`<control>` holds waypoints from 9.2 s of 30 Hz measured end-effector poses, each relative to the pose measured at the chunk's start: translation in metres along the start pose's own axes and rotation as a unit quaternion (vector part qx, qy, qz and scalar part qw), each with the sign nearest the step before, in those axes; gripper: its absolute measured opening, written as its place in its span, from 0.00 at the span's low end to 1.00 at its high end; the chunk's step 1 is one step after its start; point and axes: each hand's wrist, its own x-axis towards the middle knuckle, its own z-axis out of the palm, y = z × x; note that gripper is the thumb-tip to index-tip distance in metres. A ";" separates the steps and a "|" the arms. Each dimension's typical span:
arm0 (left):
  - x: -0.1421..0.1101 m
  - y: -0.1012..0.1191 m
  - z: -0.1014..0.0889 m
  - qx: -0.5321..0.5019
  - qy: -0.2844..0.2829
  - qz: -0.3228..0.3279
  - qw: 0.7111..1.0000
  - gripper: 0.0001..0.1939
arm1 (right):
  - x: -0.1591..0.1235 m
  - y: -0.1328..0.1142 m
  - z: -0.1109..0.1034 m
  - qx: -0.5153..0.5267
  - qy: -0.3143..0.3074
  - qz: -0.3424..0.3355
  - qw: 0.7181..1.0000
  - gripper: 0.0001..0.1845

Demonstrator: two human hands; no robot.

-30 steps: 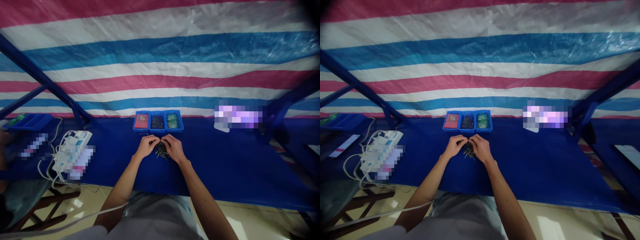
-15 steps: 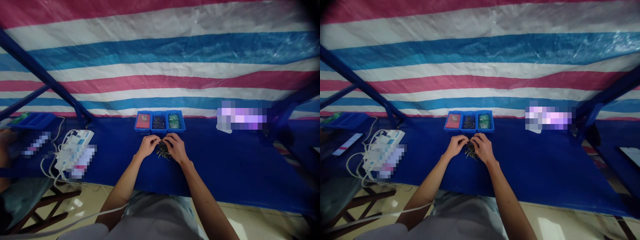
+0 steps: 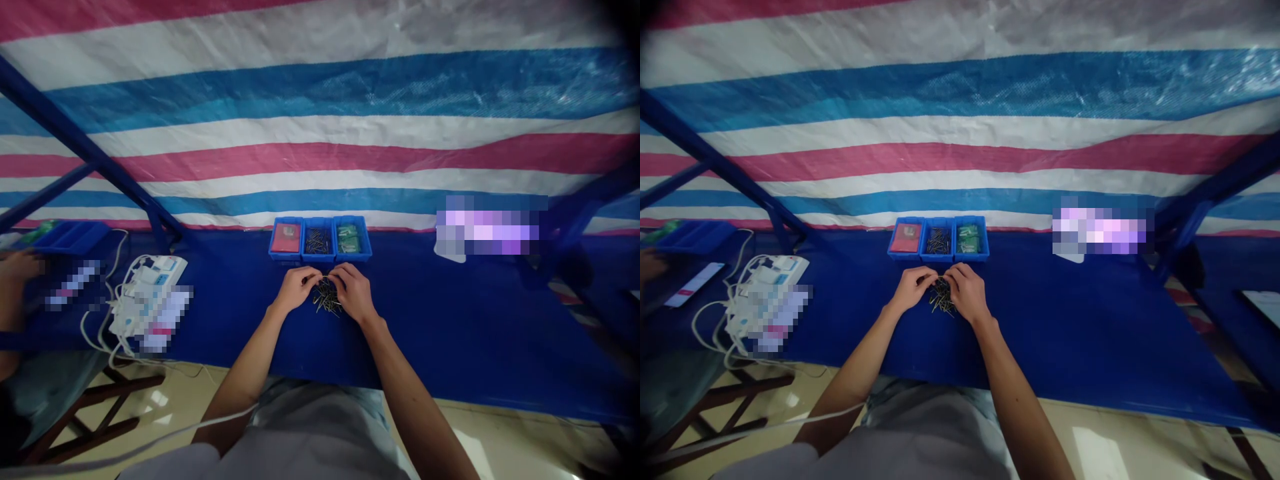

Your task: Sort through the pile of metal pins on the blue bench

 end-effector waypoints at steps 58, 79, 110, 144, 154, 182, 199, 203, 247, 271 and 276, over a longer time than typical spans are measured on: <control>0.002 -0.005 0.003 0.004 0.011 -0.010 1.000 0.11 | -0.002 0.008 0.004 0.055 -0.005 0.029 0.998 0.11; 0.001 -0.003 0.003 0.000 0.017 -0.017 1.000 0.10 | 0.001 0.002 0.001 0.027 -0.019 0.048 0.998 0.13; 0.001 -0.005 0.004 0.002 0.022 -0.020 1.000 0.12 | 0.001 0.004 0.001 0.011 -0.035 0.038 0.999 0.12; 0.000 -0.007 0.005 0.006 0.018 -0.021 1.000 0.13 | -0.001 0.008 0.005 -0.001 -0.033 0.055 0.998 0.11; 0.001 -0.006 0.005 0.003 0.023 -0.012 1.000 0.12 | 0.000 0.005 0.003 -0.020 -0.051 0.061 0.997 0.15; 0.001 -0.003 0.003 -0.001 0.029 -0.021 0.999 0.11 | -0.001 0.005 0.003 0.011 -0.042 0.043 0.998 0.11; 0.001 -0.003 0.003 -0.004 0.030 -0.030 0.999 0.12 | 0.000 0.002 0.001 -0.027 -0.045 0.045 0.998 0.19; 0.001 -0.004 0.002 -0.009 0.032 -0.033 0.999 0.12 | -0.001 0.002 0.001 0.028 -0.028 0.051 0.998 0.10; 0.002 -0.005 0.003 0.002 0.023 -0.028 0.999 0.09 | 0.000 -0.002 -0.005 -0.004 -0.044 0.035 0.998 0.15; 0.000 -0.006 0.004 -0.014 0.027 -0.025 0.999 0.11 | 0.001 0.004 0.002 -0.002 -0.061 0.080 0.995 0.29; 0.000 -0.006 0.003 -0.009 0.034 -0.025 0.999 0.11 | 0.001 0.001 -0.002 0.017 -0.025 0.070 0.997 0.15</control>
